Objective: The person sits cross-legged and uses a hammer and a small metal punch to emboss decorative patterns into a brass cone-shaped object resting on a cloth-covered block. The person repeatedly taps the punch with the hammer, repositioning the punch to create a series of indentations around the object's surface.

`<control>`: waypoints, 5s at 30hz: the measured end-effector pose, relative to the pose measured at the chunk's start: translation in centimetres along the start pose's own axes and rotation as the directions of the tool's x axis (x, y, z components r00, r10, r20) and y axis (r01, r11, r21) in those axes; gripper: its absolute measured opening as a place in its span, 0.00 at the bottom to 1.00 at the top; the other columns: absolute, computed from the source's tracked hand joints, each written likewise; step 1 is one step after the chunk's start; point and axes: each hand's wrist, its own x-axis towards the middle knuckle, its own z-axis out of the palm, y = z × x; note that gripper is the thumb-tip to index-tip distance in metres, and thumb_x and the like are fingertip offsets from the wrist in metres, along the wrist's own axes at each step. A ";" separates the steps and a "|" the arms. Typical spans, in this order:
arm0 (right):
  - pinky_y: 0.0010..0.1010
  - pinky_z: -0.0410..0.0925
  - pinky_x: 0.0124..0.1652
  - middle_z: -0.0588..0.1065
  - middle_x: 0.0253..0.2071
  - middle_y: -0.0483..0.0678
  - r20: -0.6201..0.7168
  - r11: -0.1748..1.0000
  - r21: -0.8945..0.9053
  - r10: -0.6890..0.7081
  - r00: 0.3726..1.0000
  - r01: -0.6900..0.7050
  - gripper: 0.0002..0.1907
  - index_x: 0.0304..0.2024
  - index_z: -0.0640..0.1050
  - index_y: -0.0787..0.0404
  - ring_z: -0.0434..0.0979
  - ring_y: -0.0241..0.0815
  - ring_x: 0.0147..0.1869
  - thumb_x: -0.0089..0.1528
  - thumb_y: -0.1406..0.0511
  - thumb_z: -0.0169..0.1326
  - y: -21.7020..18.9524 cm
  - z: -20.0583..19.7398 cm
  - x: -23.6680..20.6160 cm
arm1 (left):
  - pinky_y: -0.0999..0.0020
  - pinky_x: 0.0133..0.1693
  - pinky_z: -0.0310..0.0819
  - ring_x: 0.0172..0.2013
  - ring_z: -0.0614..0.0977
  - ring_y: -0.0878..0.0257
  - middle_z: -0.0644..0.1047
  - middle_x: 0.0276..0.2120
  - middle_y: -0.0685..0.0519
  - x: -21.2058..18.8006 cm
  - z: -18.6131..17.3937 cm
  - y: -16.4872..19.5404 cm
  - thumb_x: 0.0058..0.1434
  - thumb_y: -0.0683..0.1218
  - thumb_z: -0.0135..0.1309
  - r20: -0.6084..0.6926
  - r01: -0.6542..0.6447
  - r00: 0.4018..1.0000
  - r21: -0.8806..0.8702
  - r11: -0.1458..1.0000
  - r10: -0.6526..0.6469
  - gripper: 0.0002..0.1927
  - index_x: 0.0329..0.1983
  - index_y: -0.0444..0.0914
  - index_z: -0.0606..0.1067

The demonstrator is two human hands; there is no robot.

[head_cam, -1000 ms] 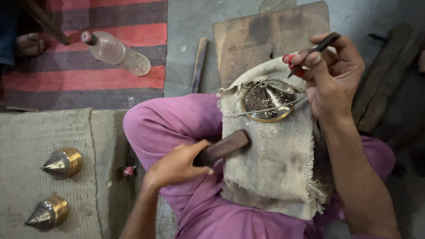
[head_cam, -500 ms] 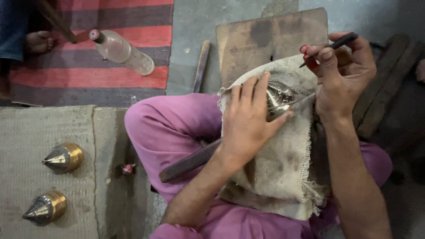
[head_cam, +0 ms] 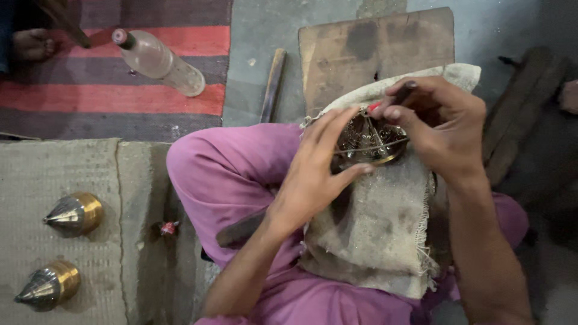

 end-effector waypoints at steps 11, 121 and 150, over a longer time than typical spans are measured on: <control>0.27 0.80 0.52 0.81 0.46 0.56 0.137 0.995 -0.078 -0.049 0.989 0.060 0.14 0.57 0.76 0.70 0.85 0.42 0.53 0.68 0.78 0.58 -0.8 2.0 1.3 | 0.55 0.43 0.75 0.42 0.84 0.46 0.81 0.40 0.39 -7.6 -9.4 -4.0 0.53 0.53 0.68 0.525 0.468 0.648 0.296 0.833 -0.551 0.33 0.59 0.37 0.72; 0.27 0.80 0.52 0.81 0.45 0.53 0.145 0.992 0.106 0.057 0.988 -0.073 0.14 0.54 0.79 0.70 0.85 0.41 0.50 0.66 0.76 0.59 2.2 -0.7 1.2 | 0.46 0.53 0.71 0.38 0.80 0.50 0.75 0.32 0.47 8.6 -11.5 2.6 0.60 0.33 0.60 0.248 -0.329 0.942 0.809 0.487 0.224 0.34 0.68 0.47 0.69; 0.37 0.84 0.53 0.80 0.43 0.53 -0.273 0.964 0.264 0.108 0.956 -0.033 0.05 0.56 0.74 0.68 0.86 0.45 0.51 0.79 0.75 0.49 3.2 -2.5 -0.9 | 0.58 0.59 0.72 0.58 0.81 0.49 0.78 0.58 0.35 -6.0 -10.0 -2.6 0.57 0.43 0.65 0.317 0.042 0.943 0.182 0.982 -0.099 0.37 0.69 0.31 0.65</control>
